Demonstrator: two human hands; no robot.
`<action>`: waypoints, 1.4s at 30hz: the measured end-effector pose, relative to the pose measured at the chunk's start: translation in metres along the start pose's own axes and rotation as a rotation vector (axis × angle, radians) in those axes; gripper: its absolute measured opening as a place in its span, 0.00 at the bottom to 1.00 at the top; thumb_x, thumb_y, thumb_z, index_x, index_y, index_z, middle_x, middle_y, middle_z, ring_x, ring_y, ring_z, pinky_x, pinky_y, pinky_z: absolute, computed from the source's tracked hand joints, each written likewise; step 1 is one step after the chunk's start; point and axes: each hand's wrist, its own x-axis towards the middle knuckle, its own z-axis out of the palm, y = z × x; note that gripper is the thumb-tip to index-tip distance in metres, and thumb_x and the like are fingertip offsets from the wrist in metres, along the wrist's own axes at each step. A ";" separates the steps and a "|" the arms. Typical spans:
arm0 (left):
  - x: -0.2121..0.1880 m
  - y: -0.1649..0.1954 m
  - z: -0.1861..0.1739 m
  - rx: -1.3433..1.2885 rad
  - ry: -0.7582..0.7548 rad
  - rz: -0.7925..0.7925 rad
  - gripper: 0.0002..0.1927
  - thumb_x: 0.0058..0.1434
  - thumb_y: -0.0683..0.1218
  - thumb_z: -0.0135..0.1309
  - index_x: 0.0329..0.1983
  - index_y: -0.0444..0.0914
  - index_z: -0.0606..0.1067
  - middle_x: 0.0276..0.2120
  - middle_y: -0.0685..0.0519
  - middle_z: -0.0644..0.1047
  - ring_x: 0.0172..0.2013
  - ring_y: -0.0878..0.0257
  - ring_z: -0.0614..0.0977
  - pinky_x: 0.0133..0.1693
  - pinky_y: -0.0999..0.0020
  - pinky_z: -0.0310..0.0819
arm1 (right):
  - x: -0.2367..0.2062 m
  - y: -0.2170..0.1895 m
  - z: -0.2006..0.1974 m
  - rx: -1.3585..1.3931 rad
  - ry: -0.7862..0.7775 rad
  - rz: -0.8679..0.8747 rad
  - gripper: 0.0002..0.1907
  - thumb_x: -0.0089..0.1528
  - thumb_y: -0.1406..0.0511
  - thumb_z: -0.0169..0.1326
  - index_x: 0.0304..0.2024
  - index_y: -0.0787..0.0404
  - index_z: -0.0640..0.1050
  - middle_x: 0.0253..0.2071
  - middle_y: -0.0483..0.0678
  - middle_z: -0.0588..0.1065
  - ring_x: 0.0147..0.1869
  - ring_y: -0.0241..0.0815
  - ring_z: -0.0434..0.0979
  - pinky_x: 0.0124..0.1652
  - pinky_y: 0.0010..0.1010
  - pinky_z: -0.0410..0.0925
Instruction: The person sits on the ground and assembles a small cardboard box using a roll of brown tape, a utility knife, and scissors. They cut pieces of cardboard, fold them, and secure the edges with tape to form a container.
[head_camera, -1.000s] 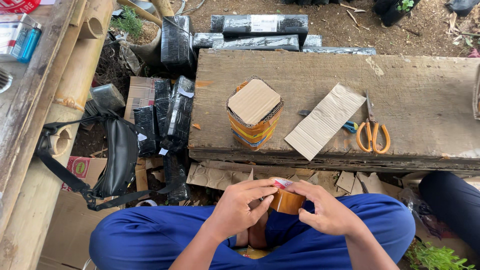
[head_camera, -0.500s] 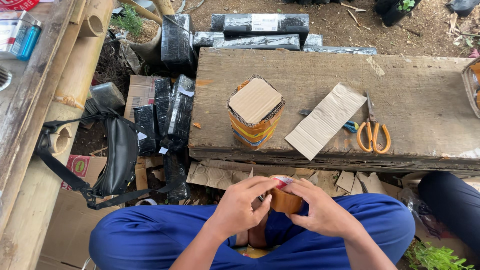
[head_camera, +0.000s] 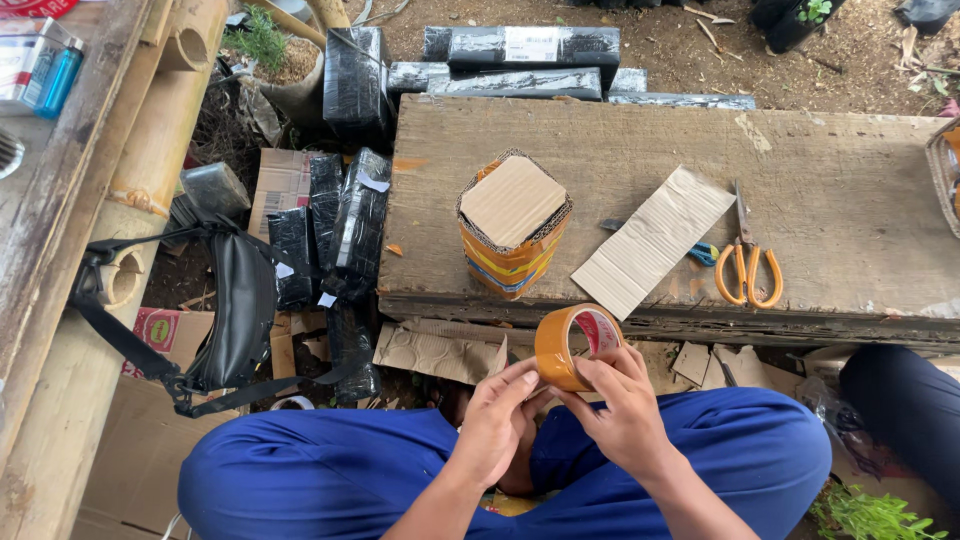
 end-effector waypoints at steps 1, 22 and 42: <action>-0.001 -0.002 0.000 -0.009 0.011 0.016 0.19 0.70 0.42 0.46 0.60 0.26 0.73 0.53 0.44 0.79 0.54 0.60 0.80 0.62 0.62 0.71 | 0.000 0.000 0.001 -0.013 0.005 -0.024 0.21 0.49 0.66 0.71 0.43 0.62 0.79 0.35 0.48 0.76 0.44 0.48 0.74 0.51 0.42 0.66; -0.002 0.007 0.010 -0.069 0.177 0.001 0.15 0.65 0.38 0.55 0.51 0.22 0.78 0.45 0.38 0.82 0.48 0.53 0.85 0.57 0.58 0.79 | -0.003 -0.002 0.001 -0.138 0.148 -0.212 0.18 0.51 0.69 0.69 0.42 0.61 0.78 0.32 0.43 0.76 0.42 0.45 0.76 0.56 0.49 0.65; 0.000 -0.009 0.003 -0.078 0.207 0.096 0.05 0.63 0.36 0.57 0.38 0.28 0.80 0.47 0.42 0.79 0.45 0.56 0.85 0.52 0.58 0.82 | -0.005 0.003 0.005 -0.135 0.094 -0.210 0.19 0.51 0.69 0.68 0.43 0.62 0.77 0.35 0.45 0.78 0.42 0.46 0.76 0.55 0.48 0.64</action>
